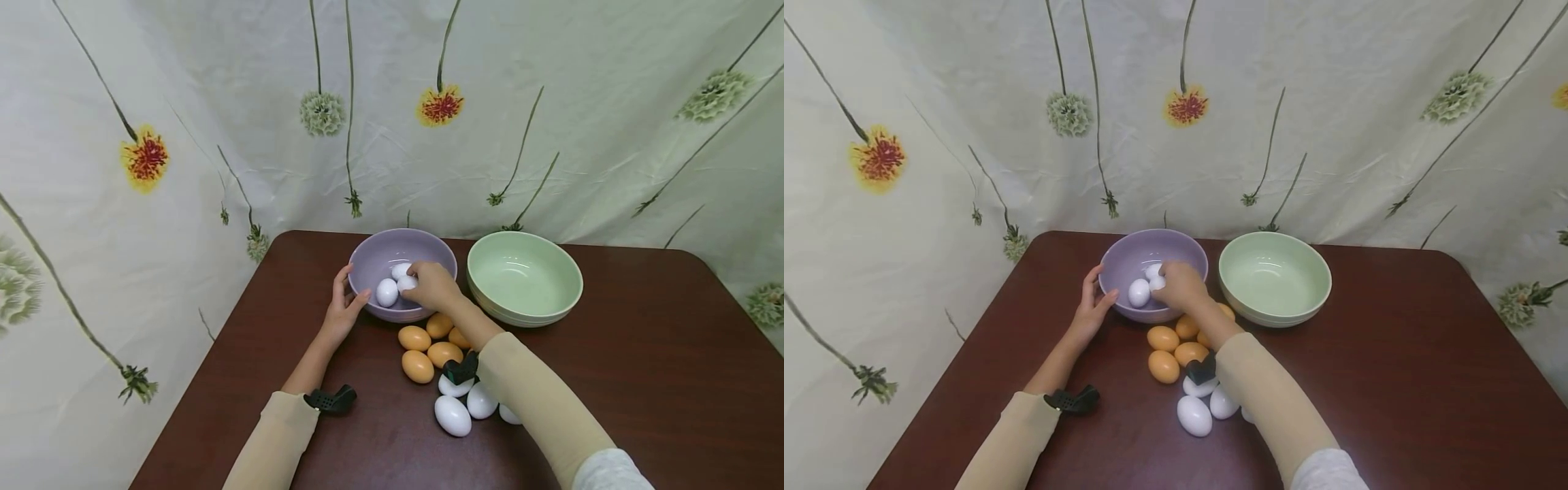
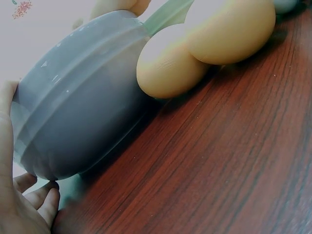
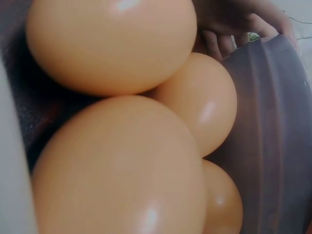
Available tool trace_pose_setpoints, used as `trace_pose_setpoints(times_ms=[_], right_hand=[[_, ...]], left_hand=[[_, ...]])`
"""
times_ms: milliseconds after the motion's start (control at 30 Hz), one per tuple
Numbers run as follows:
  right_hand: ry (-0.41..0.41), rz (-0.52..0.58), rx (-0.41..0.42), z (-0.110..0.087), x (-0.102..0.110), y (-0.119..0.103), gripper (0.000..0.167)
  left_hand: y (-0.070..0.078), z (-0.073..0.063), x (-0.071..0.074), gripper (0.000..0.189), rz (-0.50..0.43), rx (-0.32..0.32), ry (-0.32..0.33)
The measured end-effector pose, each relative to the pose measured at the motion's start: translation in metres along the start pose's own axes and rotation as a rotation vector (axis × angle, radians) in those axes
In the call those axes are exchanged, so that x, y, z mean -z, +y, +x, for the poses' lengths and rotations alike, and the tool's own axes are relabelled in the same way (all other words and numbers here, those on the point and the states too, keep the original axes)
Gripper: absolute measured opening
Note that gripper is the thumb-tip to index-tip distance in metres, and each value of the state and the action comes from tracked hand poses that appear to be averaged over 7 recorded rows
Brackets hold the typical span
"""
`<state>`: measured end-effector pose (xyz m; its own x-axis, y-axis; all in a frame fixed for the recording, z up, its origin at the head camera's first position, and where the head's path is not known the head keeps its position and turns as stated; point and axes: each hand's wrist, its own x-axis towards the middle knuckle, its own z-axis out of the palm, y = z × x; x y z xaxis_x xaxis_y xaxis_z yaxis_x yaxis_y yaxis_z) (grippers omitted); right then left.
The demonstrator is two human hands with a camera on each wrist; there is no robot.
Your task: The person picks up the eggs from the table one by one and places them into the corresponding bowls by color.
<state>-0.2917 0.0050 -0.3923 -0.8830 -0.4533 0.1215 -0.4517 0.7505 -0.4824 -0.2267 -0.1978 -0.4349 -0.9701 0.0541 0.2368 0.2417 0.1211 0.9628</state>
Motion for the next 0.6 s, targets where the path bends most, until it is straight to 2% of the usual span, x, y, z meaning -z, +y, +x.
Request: trace_pose_setpoints(times_ms=[267,600], right_hand=[[-0.067,-0.078,0.004,0.0001,0.0016,-0.0023,0.036],[-0.094,-0.074,0.000,0.0004,0.0019,-0.0029,0.028]], left_hand=[[0.0010,-0.0006,-0.0003,0.068,-0.001,0.014,0.003],[0.0037,-0.0027,-0.0011,0.068,-0.017,0.026,0.007]])
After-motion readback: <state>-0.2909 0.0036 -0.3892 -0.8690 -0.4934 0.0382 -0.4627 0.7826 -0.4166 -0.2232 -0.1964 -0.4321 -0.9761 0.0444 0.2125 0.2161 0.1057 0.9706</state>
